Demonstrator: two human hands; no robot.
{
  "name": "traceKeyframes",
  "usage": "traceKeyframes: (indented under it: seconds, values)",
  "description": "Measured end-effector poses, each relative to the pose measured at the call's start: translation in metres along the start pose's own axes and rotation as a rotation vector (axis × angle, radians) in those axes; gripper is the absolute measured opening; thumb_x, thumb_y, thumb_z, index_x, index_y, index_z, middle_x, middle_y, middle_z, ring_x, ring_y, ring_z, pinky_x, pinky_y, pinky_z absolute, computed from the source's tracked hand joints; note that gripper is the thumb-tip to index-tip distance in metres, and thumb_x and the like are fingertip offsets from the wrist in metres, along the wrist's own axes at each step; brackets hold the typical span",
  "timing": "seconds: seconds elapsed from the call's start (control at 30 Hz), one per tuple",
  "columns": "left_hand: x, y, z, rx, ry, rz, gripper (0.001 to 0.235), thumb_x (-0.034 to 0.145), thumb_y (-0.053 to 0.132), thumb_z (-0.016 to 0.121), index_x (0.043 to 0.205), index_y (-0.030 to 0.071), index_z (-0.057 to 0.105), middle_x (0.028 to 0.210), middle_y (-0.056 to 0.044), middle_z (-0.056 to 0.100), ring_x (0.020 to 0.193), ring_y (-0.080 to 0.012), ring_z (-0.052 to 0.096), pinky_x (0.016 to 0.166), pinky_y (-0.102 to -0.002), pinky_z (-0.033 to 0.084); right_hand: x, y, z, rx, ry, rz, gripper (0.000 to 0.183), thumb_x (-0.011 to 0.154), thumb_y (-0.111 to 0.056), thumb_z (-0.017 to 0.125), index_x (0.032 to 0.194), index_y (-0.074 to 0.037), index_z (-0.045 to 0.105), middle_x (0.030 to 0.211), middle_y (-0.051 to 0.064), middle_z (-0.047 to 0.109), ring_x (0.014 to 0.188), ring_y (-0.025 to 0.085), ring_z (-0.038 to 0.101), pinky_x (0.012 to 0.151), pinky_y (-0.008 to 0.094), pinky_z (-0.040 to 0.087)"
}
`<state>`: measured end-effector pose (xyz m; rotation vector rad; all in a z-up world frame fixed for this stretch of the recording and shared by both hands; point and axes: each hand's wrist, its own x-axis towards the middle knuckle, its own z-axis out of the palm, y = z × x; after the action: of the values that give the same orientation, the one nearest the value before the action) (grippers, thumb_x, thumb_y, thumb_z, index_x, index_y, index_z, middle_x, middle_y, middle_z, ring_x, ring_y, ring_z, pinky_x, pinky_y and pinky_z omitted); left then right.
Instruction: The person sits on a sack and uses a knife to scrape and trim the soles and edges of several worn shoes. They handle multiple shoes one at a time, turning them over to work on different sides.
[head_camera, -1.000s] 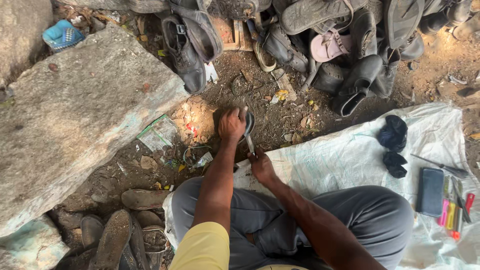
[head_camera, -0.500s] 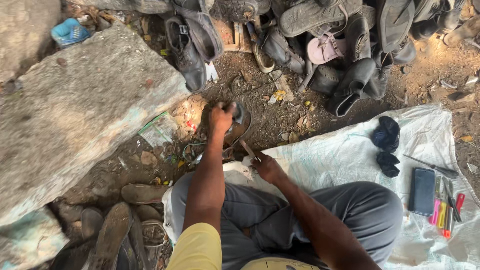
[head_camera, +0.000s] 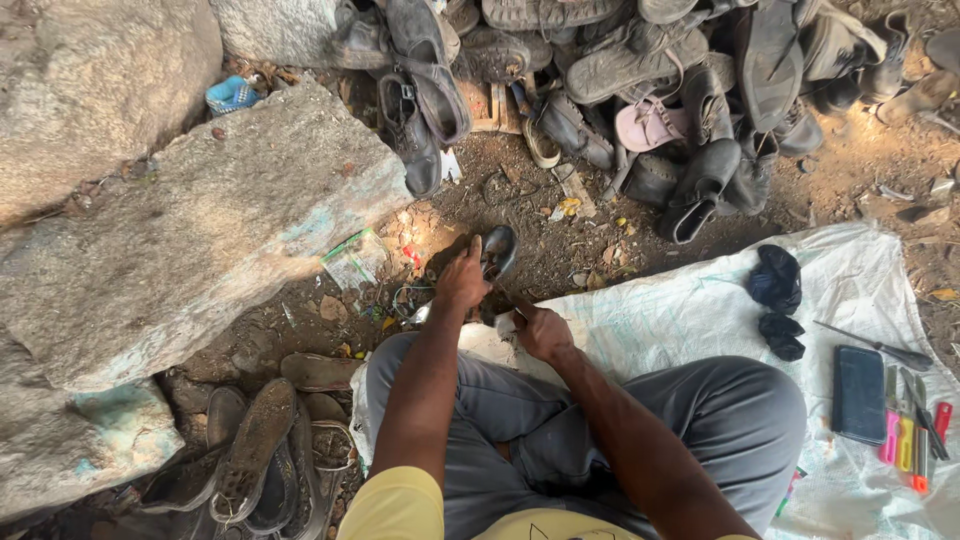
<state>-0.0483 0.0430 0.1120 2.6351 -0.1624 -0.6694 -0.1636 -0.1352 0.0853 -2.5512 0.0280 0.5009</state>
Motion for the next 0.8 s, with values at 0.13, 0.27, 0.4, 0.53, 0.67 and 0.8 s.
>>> traceKeyframes:
  seconds: [0.13, 0.27, 0.4, 0.53, 0.67, 0.8]
  values:
    - [0.012, -0.007, 0.015, -0.123, -0.046, -0.132, 0.087, 0.097, 0.023, 0.066, 0.167, 0.018, 0.015, 0.12, -0.015, 0.071, 0.102, -0.0304, 0.073, 0.094, -0.045, 0.06, 0.0, -0.003, -0.014, -0.045, -0.047, 0.113, 0.049, 0.102, -0.037, 0.05, 0.149, -0.027, 0.05, 0.101, 0.025, 0.074, 0.095, 0.043, 0.072, 0.084, 0.053, 0.057]
    - [0.017, -0.009, 0.021, -0.396, 0.104, -0.324, 0.049, 0.105, 0.036, 0.063, 0.145, 0.01, 0.051, 0.109, -0.013, 0.073, 0.092, -0.0265, 0.074, 0.079, -0.043, 0.062, 0.008, 0.009, 0.0, -0.077, -0.065, 0.149, 0.047, 0.105, -0.038, 0.044, 0.149, -0.023, 0.051, 0.101, 0.025, 0.074, 0.098, 0.044, 0.071, 0.089, 0.054, 0.055]
    - [0.026, -0.021, 0.008, -0.737, 0.222, -0.469, 0.038, 0.105, 0.019, 0.055, 0.142, 0.012, 0.053, 0.103, -0.018, 0.071, 0.084, -0.0303, 0.074, 0.063, -0.044, 0.058, 0.012, 0.017, 0.015, -0.113, -0.067, 0.195, 0.051, 0.116, -0.05, 0.039, 0.121, -0.013, 0.074, 0.102, 0.023, 0.076, 0.1, 0.043, 0.072, 0.095, 0.053, 0.054]
    - [0.038, -0.03, -0.001, -0.924, 0.564, -0.24, 0.045, 0.092, 0.009, 0.067, 0.136, 0.005, 0.06, 0.101, -0.014, 0.077, 0.081, -0.0244, 0.077, 0.07, -0.036, 0.058, 0.009, 0.01, 0.0, 0.048, -0.02, 0.144, 0.053, 0.099, -0.039, 0.05, 0.149, -0.021, 0.05, 0.099, 0.027, 0.073, 0.094, 0.046, 0.069, 0.083, 0.055, 0.055]
    - [0.027, -0.017, 0.0, -0.738, 0.692, -0.1, 0.059, 0.085, 0.01, 0.073, 0.141, 0.002, 0.056, 0.112, -0.021, 0.072, 0.098, -0.0351, 0.073, 0.086, -0.045, 0.056, 0.012, -0.004, -0.054, 0.283, 0.11, 0.101, 0.055, 0.098, -0.035, 0.059, 0.147, -0.012, 0.051, 0.092, 0.023, 0.074, 0.076, 0.035, 0.073, 0.065, 0.049, 0.056]
    - [0.01, 0.031, 0.012, -0.629, 0.641, 0.015, 0.065, 0.085, 0.011, 0.072, 0.146, 0.0, 0.05, 0.129, -0.028, 0.063, 0.119, -0.0448, 0.062, 0.101, -0.051, 0.049, -0.002, -0.013, -0.126, 0.766, 0.096, 0.224, 0.063, 0.091, -0.033, 0.077, 0.141, -0.002, 0.054, 0.08, 0.025, 0.069, 0.062, 0.025, 0.053, 0.054, 0.045, 0.044]
